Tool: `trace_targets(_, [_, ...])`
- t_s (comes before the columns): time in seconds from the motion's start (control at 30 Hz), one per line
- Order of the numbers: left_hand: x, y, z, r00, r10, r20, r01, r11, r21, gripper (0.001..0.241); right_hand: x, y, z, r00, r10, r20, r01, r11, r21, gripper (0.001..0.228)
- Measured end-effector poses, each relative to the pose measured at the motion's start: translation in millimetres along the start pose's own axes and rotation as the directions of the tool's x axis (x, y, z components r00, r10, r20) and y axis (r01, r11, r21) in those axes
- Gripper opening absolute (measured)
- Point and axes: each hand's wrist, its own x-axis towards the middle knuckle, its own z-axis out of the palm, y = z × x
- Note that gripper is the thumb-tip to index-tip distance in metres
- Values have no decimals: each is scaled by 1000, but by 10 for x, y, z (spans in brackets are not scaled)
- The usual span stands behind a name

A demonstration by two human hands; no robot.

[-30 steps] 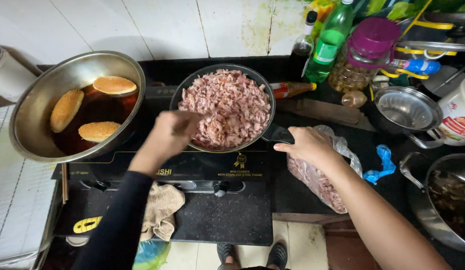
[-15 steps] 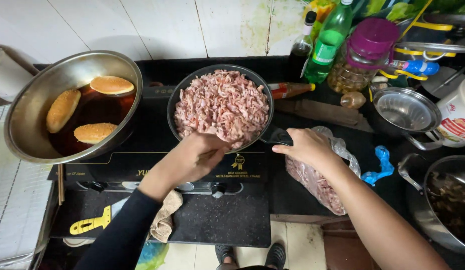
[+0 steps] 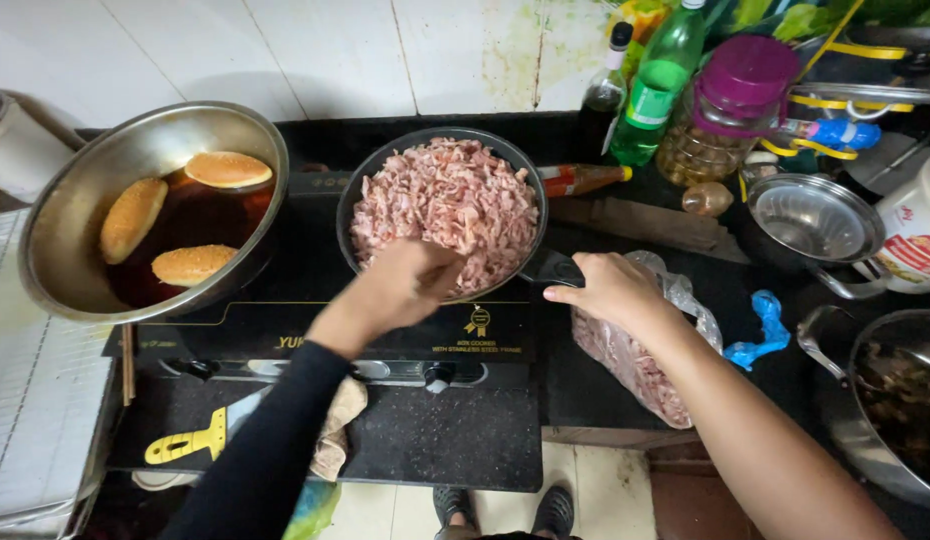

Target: Preparing and topping mini pizza-like bakery snacks with sauce and sliced sausage in a commercial kitchen.

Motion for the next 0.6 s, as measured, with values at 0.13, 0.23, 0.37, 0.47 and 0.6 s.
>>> trace_targets(0.13, [-105,210,-547,942,-326,77,331,942,-51,17,-35,-57,-54,1000,-26,-16,25,999,-24,66])
trace_targets(0.23, [-281,159,-557,978,-205,40,205,979,8,16,-66,-86,-106,1000,4,0,-4,1000,-13,64])
trace_targets(0.37, [-362,-116,-424,986,-168,-16,169,980,107,14,-8,-58,-62,1000,-13,-8,13,1000,3,65])
trace_targets(0.47, [-302,-368,-193,971,-198,-133,217,965,150,15,11,4,-18,1000,-26,-6,26,1000,6,63])
trace_targets(0.6, [-373,-473,233,992,-128,18,119,960,252,16,28,41,21,997,-61,-40,61,998,-1,64])
